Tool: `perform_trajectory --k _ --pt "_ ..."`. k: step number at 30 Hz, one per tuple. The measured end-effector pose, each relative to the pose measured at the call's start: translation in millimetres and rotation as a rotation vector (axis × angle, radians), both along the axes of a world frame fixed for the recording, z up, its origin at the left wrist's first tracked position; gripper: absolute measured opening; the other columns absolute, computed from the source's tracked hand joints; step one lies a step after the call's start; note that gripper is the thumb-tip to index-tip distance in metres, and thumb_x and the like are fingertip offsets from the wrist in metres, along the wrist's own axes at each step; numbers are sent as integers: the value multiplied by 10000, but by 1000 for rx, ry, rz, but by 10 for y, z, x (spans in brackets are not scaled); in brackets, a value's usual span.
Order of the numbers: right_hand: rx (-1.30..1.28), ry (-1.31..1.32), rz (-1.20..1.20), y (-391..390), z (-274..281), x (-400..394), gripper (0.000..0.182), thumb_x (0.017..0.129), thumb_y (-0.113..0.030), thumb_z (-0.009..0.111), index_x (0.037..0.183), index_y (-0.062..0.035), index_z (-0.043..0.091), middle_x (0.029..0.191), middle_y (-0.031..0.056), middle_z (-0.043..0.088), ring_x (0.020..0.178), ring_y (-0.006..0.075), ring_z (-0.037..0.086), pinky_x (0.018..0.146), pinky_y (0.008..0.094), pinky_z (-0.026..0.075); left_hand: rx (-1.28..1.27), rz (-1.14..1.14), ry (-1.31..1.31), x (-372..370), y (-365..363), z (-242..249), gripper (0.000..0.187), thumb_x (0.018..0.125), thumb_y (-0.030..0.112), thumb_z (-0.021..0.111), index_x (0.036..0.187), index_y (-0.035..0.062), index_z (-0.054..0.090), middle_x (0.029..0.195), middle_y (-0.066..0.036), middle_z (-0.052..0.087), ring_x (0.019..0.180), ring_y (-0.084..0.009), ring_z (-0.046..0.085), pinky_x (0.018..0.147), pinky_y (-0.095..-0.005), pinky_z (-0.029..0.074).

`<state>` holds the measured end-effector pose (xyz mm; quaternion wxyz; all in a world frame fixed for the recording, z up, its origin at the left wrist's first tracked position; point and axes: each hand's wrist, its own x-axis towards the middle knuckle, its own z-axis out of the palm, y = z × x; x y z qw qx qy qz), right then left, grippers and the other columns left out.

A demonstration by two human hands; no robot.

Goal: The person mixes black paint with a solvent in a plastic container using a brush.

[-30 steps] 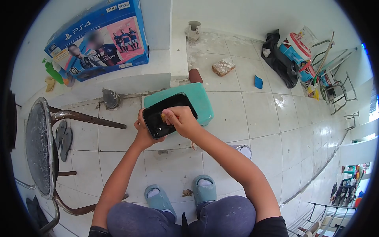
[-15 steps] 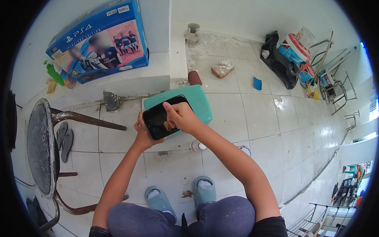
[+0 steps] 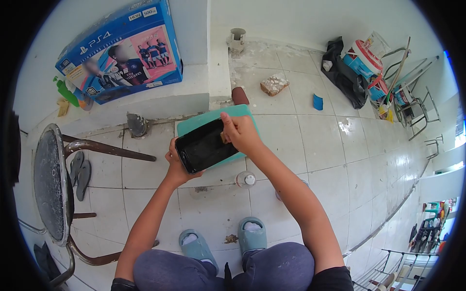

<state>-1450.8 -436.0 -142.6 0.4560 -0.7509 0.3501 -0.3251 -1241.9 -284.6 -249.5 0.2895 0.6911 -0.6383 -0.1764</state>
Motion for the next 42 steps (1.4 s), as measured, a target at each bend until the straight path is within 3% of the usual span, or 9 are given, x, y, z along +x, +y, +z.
perform_trajectory --k 6,12,18,29,31,33,35,37,42 --pt "182 -75 -64 -6 -81 -125 665 1103 -415 415 539 -66 365 497 50 479 433 110 447 442 276 353 40 -21 -132 -6 19 61 1222 566 418 898 1540 186 197 1505 -122 137 1406 -256 289 1082 -538 186" --pt "276 -118 -10 155 -13 -32 662 1104 -414 414 540 -72 353 494 51 465 413 114 427 419 282 337 5 12 -37 -27 2 18 1265 553 398 902 1538 179 139 1496 -114 177 1369 -246 363 1050 -520 210" --pt "363 -229 159 360 -298 147 674 1104 -407 410 540 -46 491 495 21 499 466 82 411 456 265 351 -71 44 60 -41 -3 -33 1354 543 359 915 1506 118 -6 1463 -115 289 1346 -244 417 1042 -526 207" --pt "360 -255 148 318 -292 191 641 1096 -412 440 575 -39 466 551 45 559 497 93 447 483 268 378 1 28 21 -28 7 3 1313 551 389 905 1529 152 61 1503 -104 227 1395 -226 357 1050 -518 197" --pt "207 -243 153 309 -310 239 627 1095 -388 451 595 -14 511 556 38 560 513 104 463 505 281 392 12 27 51 -36 11 45 1307 552 393 903 1533 158 72 1510 -97 217 1402 -218 347 1049 -517 197" --pt "164 -203 151 293 -298 256 614 1093 -377 458 611 -5 536 557 35 559 523 107 470 516 287 397 -28 69 58 -68 11 87 1307 526 300 941 1482 129 66 1396 -101 430 1337 -249 419 1098 -487 159" --pt "120 -160 152 277 -269 267 602 1091 -367 465 626 4 562 558 31 558 533 110 477 527 293 402 -12 67 117 -58 15 116 1314 526 299 940 1486 129 61 1392 -98 435 1337 -248 418 1101 -488 157" --pt "126 -130 182 260 -264 235 596 1111 -362 419 618 -27 422 626 72 568 562 112 466 544 274 424 6 65 178 -52 23 94 1320 526 298 940 1490 129 55 1388 -95 440 1336 -247 417 1104 -488 154" --pt "156 -149 83 124 -296 45 620 1106 -384 421 609 -18 485 595 54 559 543 108 467 535 276 409 -17 60 65 -22 22 5 1353 543 372 916 1521 123 14 1473 -115 309 1359 -259 406 1067 -508 182"
